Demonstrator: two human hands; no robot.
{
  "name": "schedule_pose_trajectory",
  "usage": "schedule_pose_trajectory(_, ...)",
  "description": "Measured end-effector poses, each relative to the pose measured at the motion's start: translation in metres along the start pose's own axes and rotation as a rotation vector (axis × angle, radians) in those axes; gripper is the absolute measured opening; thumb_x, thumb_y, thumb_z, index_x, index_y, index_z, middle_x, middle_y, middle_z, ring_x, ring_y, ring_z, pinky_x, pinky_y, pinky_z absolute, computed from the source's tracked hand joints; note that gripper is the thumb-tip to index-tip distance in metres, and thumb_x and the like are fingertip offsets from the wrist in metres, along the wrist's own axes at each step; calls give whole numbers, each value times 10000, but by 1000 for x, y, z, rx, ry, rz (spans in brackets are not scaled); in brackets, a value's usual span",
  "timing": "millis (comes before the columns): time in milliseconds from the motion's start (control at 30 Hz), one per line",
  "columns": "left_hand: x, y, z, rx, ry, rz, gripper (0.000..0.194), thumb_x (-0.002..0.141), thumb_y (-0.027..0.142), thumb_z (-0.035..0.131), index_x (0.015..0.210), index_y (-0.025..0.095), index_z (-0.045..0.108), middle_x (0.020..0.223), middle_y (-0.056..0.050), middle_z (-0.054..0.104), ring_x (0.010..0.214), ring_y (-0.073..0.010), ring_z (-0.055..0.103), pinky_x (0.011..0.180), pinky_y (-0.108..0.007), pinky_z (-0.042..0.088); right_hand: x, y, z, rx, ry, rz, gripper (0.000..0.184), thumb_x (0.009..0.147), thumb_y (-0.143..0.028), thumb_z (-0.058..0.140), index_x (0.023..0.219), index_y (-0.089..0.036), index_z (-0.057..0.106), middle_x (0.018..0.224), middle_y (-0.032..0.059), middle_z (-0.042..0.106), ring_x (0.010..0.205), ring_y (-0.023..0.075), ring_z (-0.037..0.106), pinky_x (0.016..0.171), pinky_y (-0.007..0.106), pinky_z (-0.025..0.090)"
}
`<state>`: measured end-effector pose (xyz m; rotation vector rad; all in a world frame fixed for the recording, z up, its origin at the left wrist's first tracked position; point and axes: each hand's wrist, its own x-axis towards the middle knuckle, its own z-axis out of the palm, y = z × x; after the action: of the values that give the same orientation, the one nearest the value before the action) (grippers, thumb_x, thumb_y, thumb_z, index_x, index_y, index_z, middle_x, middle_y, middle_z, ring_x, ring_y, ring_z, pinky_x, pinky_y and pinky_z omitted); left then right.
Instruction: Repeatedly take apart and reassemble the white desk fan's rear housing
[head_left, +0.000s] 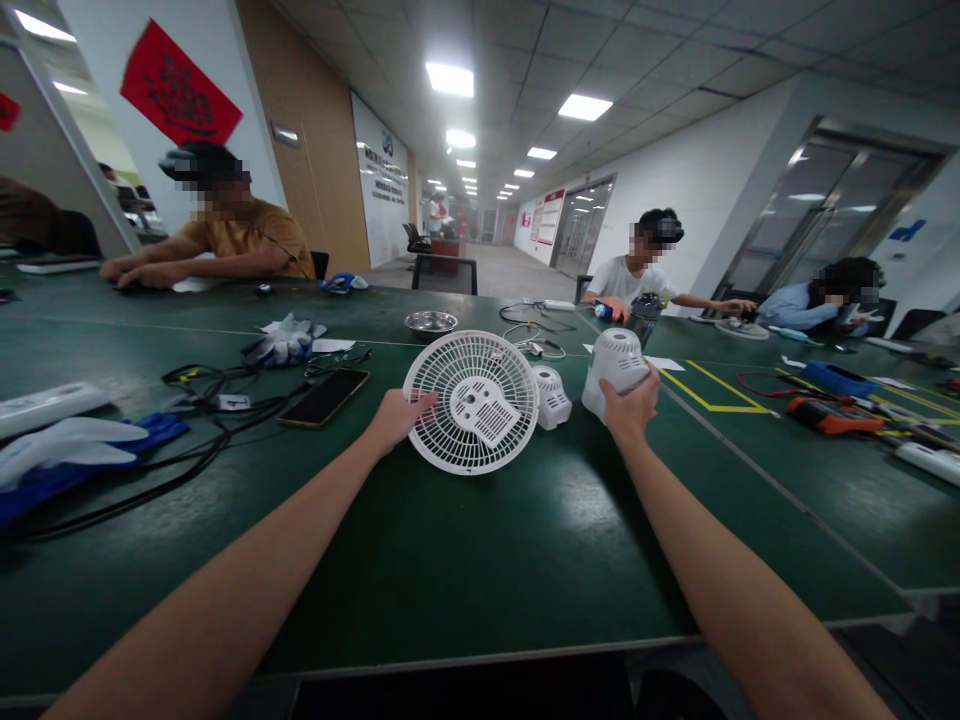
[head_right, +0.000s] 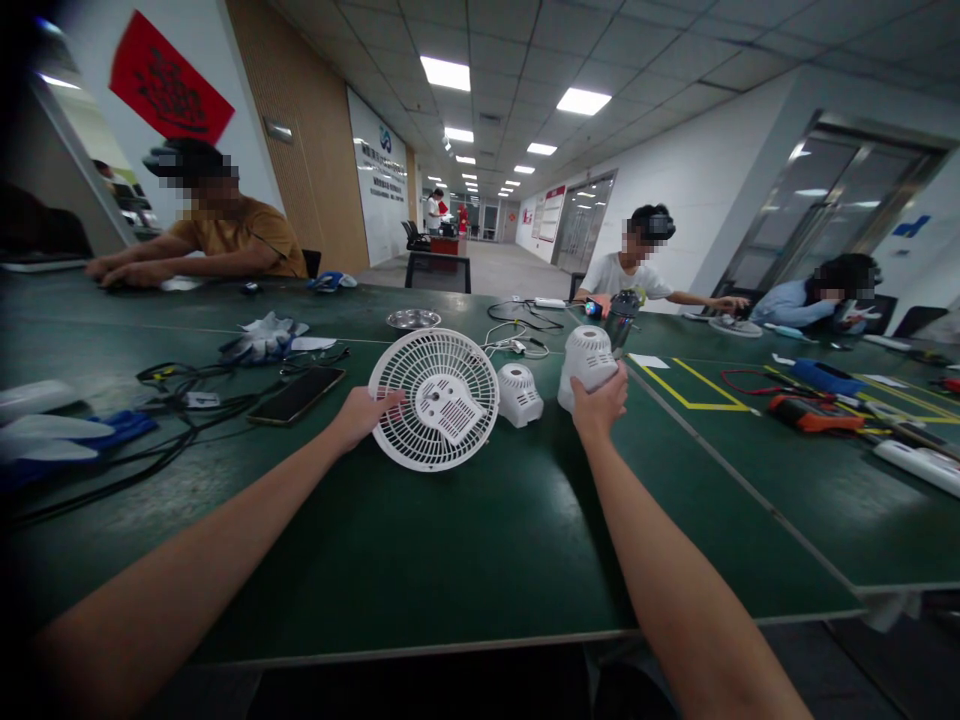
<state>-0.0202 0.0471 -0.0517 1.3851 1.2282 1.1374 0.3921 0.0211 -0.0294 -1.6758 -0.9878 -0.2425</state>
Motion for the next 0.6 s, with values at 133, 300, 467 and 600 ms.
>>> schedule_pose_trajectory(133, -3, 4, 1, -3, 7, -9, 207, 840, 326, 743, 922, 136, 742, 836, -89, 775, 729, -223, 736, 707, -357, 603, 6, 9, 1, 25, 3, 50, 915, 718, -488, 676, 1490, -197, 279, 1468, 223, 446, 1336, 433, 434, 1055, 656, 319)
schedule_pose_trajectory(300, -4, 7, 2, -4, 9, -27, 214, 839, 339, 740, 914, 139, 743, 848, -92, 777, 731, -222, 737, 718, -371, 600, 8, 14, 4, 2, 6, 58, 945, 712, -502, 682, 1510, -199, 277, 1409, 236, 470, 1297, 448, 455, 1031, 669, 328)
schedule_pose_trajectory(467, -6, 10, 1, -12, 12, -32, 227, 807, 347, 767, 886, 136, 746, 829, -93, 775, 726, -229, 734, 720, -382, 597, 4, 5, 0, -102, 138, -27, 886, 723, -450, 672, 1500, -210, 320, 1442, 238, 408, 1334, 456, 391, 1019, 692, 309)
schedule_pose_trajectory(600, -8, 12, 2, -19, 1, -38, 207, 827, 330, 751, 901, 137, 747, 817, -89, 773, 716, -223, 732, 700, -367, 594, -3, -15, -6, -80, 172, -331, 659, 763, -437, 654, 1354, -192, 497, 1397, 193, 451, 1325, 381, 410, 1055, 599, 339)
